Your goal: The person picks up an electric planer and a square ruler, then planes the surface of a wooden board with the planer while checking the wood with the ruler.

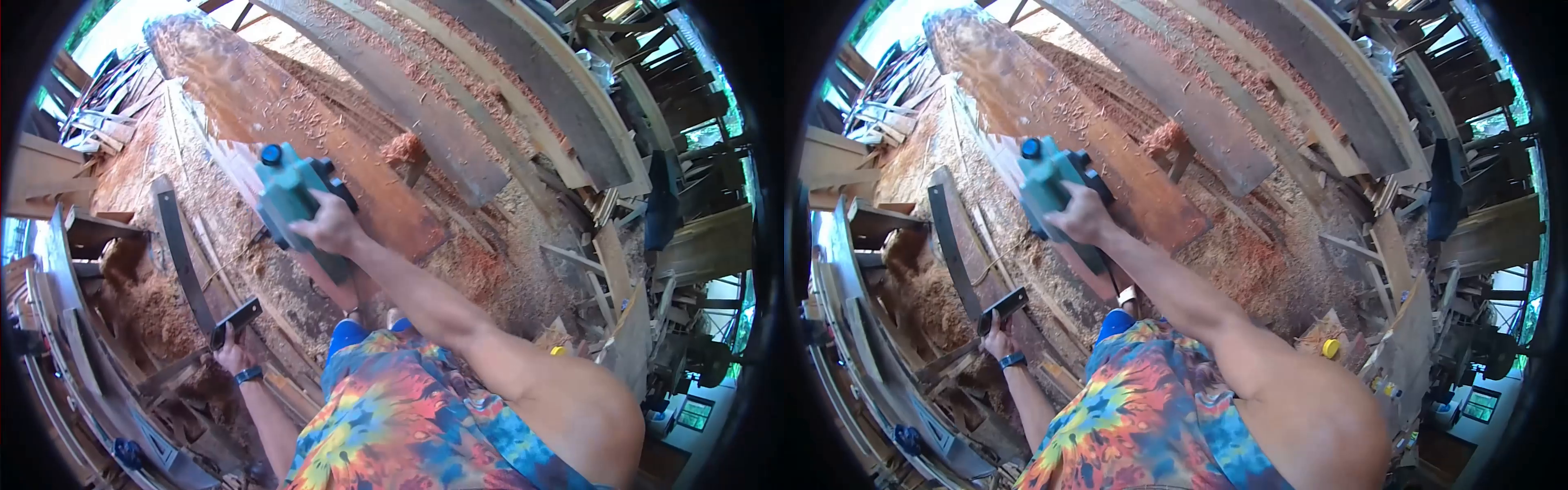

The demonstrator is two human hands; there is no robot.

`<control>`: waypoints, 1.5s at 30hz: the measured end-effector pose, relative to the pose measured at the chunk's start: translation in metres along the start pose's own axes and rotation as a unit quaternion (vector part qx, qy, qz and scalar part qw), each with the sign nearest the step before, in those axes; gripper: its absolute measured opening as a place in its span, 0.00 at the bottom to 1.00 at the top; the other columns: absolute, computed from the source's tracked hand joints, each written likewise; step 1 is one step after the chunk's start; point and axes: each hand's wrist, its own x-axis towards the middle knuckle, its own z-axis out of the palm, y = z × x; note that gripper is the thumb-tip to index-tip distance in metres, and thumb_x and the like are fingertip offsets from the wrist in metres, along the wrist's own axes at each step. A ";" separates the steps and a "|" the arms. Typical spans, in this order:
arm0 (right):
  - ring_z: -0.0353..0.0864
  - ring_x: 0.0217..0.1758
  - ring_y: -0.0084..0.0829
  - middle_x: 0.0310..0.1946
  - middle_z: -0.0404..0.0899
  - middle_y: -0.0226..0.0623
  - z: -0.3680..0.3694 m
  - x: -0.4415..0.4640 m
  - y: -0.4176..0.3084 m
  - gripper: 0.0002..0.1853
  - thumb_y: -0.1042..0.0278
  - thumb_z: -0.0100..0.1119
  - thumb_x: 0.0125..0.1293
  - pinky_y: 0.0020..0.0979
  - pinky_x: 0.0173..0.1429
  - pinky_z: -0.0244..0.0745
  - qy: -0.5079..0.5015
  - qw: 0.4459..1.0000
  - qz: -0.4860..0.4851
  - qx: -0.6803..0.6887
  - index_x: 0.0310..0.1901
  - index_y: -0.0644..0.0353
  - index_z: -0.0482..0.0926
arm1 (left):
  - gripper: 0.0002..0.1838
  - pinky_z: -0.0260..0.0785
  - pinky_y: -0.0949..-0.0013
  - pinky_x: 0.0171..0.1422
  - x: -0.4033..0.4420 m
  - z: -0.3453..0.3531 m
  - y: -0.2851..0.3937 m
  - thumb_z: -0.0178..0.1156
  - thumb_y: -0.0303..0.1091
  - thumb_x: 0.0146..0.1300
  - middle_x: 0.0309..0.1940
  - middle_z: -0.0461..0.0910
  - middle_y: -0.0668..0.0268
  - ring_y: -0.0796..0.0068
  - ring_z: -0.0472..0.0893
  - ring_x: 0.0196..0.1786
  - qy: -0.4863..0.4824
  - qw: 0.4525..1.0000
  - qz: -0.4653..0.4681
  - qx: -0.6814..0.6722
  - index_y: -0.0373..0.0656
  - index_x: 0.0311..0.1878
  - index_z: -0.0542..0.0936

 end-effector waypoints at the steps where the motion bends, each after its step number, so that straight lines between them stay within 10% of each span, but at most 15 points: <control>1: 0.84 0.32 0.30 0.37 0.86 0.43 -0.024 -0.016 -0.018 0.30 0.62 0.73 0.54 0.33 0.38 0.80 -0.017 0.998 0.062 0.010 0.56 0.69 0.77 | 0.17 0.84 0.54 0.49 -0.002 -0.001 0.000 0.70 0.21 0.59 0.47 0.82 0.55 0.57 0.85 0.47 -0.005 1.000 -0.007 0.024 0.34 0.50 0.78; 6: 0.75 0.19 0.18 0.27 0.81 0.30 -0.146 -0.061 -0.047 0.26 0.70 0.72 0.56 0.23 0.24 0.72 -0.037 0.964 0.254 0.075 0.57 0.64 0.77 | 0.15 0.81 0.62 0.44 -0.017 0.021 -0.003 0.69 0.20 0.59 0.45 0.83 0.61 0.66 0.84 0.44 0.014 0.999 0.007 0.051 0.34 0.49 0.80; 20: 0.70 0.17 0.23 0.22 0.71 0.29 -0.402 0.014 0.075 0.23 0.74 0.67 0.63 0.29 0.25 0.71 0.074 0.970 0.189 0.133 0.59 0.62 0.73 | 0.13 0.79 0.69 0.49 -0.079 0.091 -0.047 0.71 0.16 0.53 0.37 0.86 0.69 0.77 0.84 0.40 -0.133 0.965 0.044 0.221 0.38 0.42 0.86; 28: 0.72 0.19 0.20 0.28 0.76 0.30 -0.392 0.020 0.091 0.19 0.72 0.69 0.62 0.25 0.24 0.71 0.083 0.971 0.207 0.083 0.54 0.61 0.76 | 0.12 0.77 0.68 0.51 -0.075 0.092 -0.055 0.70 0.16 0.53 0.37 0.87 0.68 0.77 0.83 0.39 -0.194 0.940 0.049 0.277 0.39 0.41 0.86; 33: 0.82 0.51 0.30 0.51 0.83 0.37 -0.391 -0.003 0.089 0.30 0.63 0.74 0.60 0.32 0.59 0.75 0.103 0.979 0.082 -0.159 0.61 0.63 0.75 | 0.11 0.78 0.67 0.51 -0.069 0.116 -0.049 0.69 0.17 0.55 0.37 0.88 0.64 0.72 0.85 0.40 -0.268 0.889 0.021 0.369 0.37 0.42 0.86; 38: 0.76 0.64 0.52 0.60 0.76 0.56 -0.375 -0.039 0.084 0.47 0.47 0.73 0.56 0.45 0.64 0.72 0.190 0.882 0.027 -0.431 0.70 0.67 0.63 | 0.08 0.77 0.71 0.50 -0.046 0.118 -0.077 0.68 0.18 0.58 0.37 0.87 0.65 0.74 0.85 0.40 -0.355 0.868 0.092 0.333 0.35 0.42 0.85; 45: 0.80 0.52 0.43 0.54 0.78 0.50 -0.319 -0.200 0.060 0.41 0.55 0.73 0.58 0.40 0.56 0.76 0.303 0.876 0.177 -0.330 0.67 0.70 0.67 | 0.06 0.74 0.72 0.44 -0.049 0.101 -0.100 0.68 0.19 0.58 0.31 0.85 0.70 0.81 0.80 0.36 -0.418 0.868 0.069 0.260 0.39 0.38 0.85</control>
